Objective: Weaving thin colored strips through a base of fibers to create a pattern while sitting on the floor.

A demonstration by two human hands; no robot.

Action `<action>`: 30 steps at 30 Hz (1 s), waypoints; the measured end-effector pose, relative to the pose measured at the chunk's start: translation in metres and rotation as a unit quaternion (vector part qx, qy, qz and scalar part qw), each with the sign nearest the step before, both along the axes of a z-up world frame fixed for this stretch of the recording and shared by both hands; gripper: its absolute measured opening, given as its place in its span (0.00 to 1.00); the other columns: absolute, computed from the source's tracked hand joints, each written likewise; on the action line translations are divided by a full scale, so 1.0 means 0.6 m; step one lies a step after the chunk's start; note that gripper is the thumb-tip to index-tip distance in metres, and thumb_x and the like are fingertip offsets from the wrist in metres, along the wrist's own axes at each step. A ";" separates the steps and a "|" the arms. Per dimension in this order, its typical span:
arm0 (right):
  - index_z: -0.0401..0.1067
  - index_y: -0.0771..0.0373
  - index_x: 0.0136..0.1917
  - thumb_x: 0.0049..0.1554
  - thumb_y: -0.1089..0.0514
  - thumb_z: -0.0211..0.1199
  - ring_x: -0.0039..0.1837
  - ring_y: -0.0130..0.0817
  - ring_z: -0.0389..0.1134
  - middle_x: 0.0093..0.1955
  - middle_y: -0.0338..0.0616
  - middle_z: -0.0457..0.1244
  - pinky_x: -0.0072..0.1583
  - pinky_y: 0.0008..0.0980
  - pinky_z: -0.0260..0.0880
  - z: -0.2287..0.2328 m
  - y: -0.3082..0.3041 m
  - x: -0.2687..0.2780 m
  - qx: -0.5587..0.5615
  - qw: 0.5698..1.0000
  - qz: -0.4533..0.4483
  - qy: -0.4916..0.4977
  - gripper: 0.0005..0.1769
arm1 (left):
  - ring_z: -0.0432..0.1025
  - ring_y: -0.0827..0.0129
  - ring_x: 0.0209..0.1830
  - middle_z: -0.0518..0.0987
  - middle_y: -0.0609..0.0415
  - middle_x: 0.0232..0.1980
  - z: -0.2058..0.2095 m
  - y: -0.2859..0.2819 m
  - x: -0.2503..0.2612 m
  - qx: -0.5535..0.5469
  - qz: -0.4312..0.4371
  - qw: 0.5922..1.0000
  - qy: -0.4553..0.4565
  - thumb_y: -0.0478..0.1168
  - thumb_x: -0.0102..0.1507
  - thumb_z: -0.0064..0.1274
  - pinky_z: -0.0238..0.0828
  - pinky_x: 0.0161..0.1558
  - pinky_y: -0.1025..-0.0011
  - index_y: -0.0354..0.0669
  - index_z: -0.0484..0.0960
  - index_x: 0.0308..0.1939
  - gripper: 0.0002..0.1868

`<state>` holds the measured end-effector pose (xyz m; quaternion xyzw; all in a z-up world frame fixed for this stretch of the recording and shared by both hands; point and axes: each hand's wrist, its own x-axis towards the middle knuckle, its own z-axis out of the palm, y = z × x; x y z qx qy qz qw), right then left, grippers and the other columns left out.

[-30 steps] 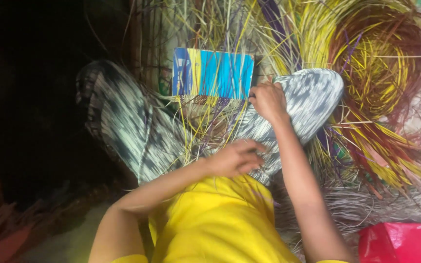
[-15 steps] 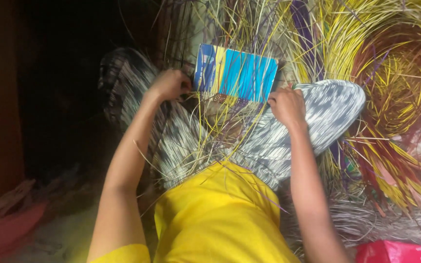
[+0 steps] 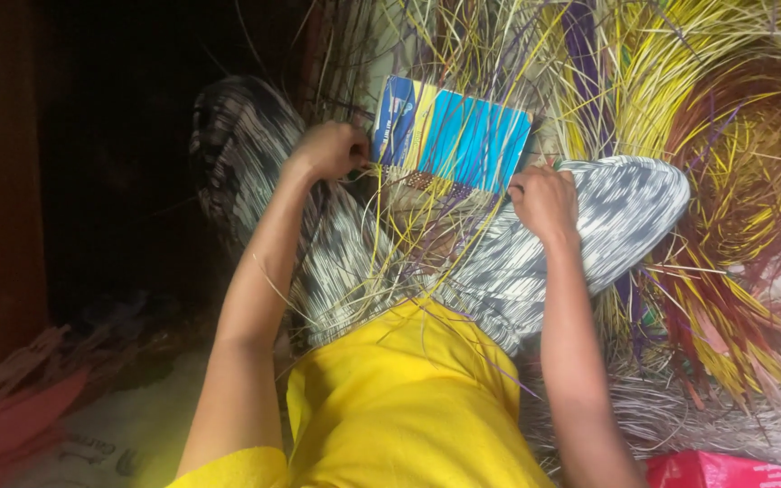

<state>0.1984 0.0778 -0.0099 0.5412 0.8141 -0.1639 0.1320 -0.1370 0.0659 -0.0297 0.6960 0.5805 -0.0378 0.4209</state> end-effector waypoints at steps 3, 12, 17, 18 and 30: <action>0.72 0.52 0.38 0.49 0.55 0.55 0.45 0.33 0.63 0.37 0.35 0.63 0.52 0.30 0.54 0.008 0.000 -0.004 0.002 1.000 -0.001 0.003 0.06 | 0.70 0.50 0.36 0.76 0.47 0.32 -0.028 -0.001 0.001 0.018 0.001 1.000 -0.007 0.42 0.52 0.49 0.66 0.40 0.58 0.47 0.78 0.30 0.06; 0.72 0.52 0.38 0.49 0.56 0.55 0.46 0.34 0.63 0.38 0.36 0.63 0.50 0.30 0.54 0.010 0.000 -0.007 -0.009 1.000 -0.007 0.012 0.05 | 0.69 0.47 0.32 0.75 0.43 0.29 0.005 -0.005 -0.002 0.023 0.039 0.994 -0.097 0.35 0.52 0.46 0.65 0.35 0.55 0.42 0.77 0.28 0.05; 0.72 0.54 0.39 0.49 0.58 0.55 0.45 0.35 0.63 0.38 0.38 0.63 0.50 0.31 0.54 0.016 0.003 -0.011 -0.025 0.999 -0.011 0.021 0.05 | 0.69 0.49 0.36 0.75 0.44 0.32 0.033 0.006 -0.003 -0.054 0.026 0.996 -0.059 0.45 0.52 0.46 0.65 0.38 0.56 0.42 0.76 0.33 0.12; 0.72 0.55 0.39 0.49 0.58 0.55 0.45 0.36 0.63 0.39 0.39 0.64 0.50 0.31 0.54 0.016 0.004 -0.011 -0.030 0.999 -0.011 0.022 0.06 | 0.69 0.49 0.38 0.75 0.45 0.33 0.032 0.007 -0.005 -0.080 0.016 0.996 -0.033 0.56 0.50 0.50 0.64 0.38 0.56 0.43 0.76 0.32 0.20; 0.72 0.54 0.38 0.48 0.56 0.55 0.47 0.38 0.62 0.39 0.39 0.63 0.51 0.33 0.54 -0.009 0.004 0.005 -0.019 1.000 0.006 0.016 0.06 | 0.70 0.52 0.37 0.76 0.46 0.32 0.021 -0.003 0.001 -0.028 0.004 0.999 -0.016 0.43 0.54 0.47 0.66 0.40 0.60 0.44 0.78 0.33 0.09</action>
